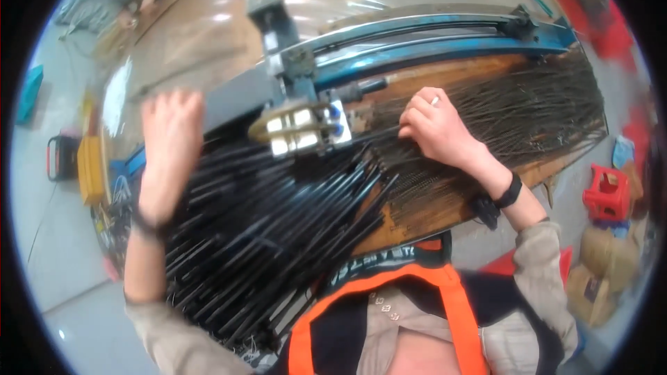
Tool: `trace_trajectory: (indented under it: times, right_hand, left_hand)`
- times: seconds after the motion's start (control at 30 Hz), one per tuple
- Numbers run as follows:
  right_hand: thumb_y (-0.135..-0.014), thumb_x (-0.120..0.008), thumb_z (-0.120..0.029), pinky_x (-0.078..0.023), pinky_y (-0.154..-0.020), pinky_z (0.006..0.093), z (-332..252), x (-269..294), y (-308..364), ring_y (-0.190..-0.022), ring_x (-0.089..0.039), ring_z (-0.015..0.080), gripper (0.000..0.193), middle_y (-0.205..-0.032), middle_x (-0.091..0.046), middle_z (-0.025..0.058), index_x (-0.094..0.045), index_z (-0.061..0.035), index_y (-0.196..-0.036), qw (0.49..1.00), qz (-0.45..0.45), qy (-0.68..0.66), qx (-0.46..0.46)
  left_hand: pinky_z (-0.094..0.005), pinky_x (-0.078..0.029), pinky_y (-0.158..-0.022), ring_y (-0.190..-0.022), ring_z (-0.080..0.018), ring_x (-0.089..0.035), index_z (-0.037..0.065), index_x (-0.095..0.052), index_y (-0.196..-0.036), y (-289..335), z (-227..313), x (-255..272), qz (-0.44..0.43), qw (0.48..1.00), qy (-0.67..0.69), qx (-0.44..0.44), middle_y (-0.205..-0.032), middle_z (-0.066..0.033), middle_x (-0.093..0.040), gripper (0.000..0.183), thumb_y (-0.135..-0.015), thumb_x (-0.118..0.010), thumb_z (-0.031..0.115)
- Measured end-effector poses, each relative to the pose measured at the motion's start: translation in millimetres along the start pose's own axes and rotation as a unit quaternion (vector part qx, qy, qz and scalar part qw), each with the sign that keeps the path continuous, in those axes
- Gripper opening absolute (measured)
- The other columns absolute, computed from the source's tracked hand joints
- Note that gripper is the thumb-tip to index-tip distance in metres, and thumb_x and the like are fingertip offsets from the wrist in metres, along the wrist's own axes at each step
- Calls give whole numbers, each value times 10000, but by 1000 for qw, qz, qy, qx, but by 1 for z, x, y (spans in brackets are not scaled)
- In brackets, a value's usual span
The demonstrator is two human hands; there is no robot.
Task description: Arranging and securing long black bristles into a metal frame using an assembly jig on a workbench.
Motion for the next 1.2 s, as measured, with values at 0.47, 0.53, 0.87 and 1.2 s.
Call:
trace_trajectory:
  times: [0.47,0.53,0.87,1.2]
  right_hand:
    - [-733,-777,-296,-441,-685,352,-9,34,23,-719,-558,225,253,-767,-582,20,-648,-112,-851,992,88,-59,-64]
    - [-735,-784,-260,-460,-680,353,7,38,27,-700,-553,239,238,-738,-569,29,-663,-105,-868,992,92,-13,-81]
    - [-750,-689,-77,-508,-706,379,-5,20,5,-854,-624,273,159,-855,-628,58,-642,-87,-902,997,-80,3,-8]
    - [-859,-691,-219,-518,-721,405,-42,33,-30,-783,-651,288,205,-846,-691,102,-685,-58,-987,927,150,-286,-191]
  left_hand:
    - [-387,-478,-583,-712,-237,-583,77,-646,-1197,19,127,75,-15,955,271,-121,-801,-81,-570,358,-841,-682,65]
    - [-348,-493,-556,-658,-208,-578,48,-663,-1158,17,104,80,56,969,230,-70,-754,-75,-551,326,-833,-671,19]
    - [-355,-502,-579,-682,-243,-591,59,-664,-1164,14,92,75,69,968,234,-54,-803,-100,-589,338,-828,-680,27]
    - [-391,-490,-565,-664,-273,-577,77,-658,-1202,1,97,81,82,951,291,-68,-761,-106,-556,378,-828,-680,27]
Point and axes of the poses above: each hand's wrist, its own y-axis away from the middle knuckle, its own x-axis out of the back of the hand, z = x × y, the point moved 1 cm from there along -y, towards the middle knuckle
